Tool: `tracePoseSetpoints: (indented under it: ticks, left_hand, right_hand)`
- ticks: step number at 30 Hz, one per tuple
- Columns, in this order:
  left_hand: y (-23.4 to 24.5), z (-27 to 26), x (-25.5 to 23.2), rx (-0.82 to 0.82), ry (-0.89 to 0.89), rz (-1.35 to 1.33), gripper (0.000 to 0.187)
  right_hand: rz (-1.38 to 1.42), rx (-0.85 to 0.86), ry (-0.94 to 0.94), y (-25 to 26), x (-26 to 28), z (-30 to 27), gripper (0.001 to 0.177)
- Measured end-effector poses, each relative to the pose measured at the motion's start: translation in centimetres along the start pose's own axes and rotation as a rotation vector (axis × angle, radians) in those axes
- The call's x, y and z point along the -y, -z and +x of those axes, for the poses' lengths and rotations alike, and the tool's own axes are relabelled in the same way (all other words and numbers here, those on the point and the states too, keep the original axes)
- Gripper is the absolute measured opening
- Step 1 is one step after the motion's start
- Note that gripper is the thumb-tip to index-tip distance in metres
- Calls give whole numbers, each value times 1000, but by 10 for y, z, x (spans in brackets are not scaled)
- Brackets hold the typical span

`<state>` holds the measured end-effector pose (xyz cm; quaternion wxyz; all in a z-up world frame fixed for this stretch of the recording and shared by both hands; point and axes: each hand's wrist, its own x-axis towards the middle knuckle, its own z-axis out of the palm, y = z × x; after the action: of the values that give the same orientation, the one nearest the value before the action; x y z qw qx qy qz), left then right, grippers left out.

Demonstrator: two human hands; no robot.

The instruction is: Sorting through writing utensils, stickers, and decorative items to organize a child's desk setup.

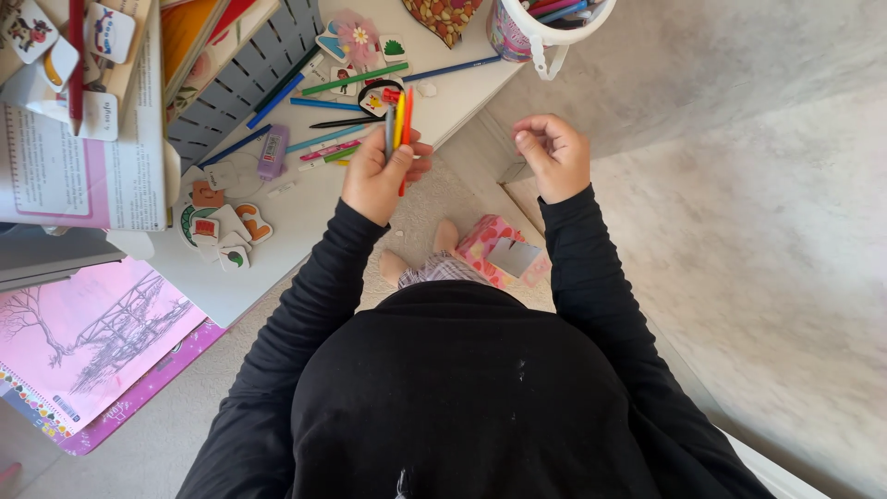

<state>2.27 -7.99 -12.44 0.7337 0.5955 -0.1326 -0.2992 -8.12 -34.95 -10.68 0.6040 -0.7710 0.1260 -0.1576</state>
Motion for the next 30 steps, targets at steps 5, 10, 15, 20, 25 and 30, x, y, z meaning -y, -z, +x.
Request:
tracePoseSetpoints:
  ticks: [5, 10, 15, 20, 25, 30]
  left_hand:
    - [21, -1, -6, -54, -45, -89, 22]
    - [39, -11, -16, -146, -136, -86, 20]
    - [57, -26, -26, -295, -131, 1, 20]
    - [72, -39, -27, -347, -206, 53, 21]
    - [86, -54, -31, -423, -212, 136, 22]
    - [97, -62, -30, -486, -69, 113, 33]
  right_hand:
    - [-39, 10, -5, -11, 6, 3, 13]
    - [-55, 40, -1, -29, 10, 13, 13]
    - [-73, 129, 12, -58, 10, 28, 12]
    - [-160, 221, 44, -95, 7, 38, 11]
    - [-347, 259, 46, -121, 2, 49, 14]
    - [-459, 254, 69, -139, 6, 64, 14]
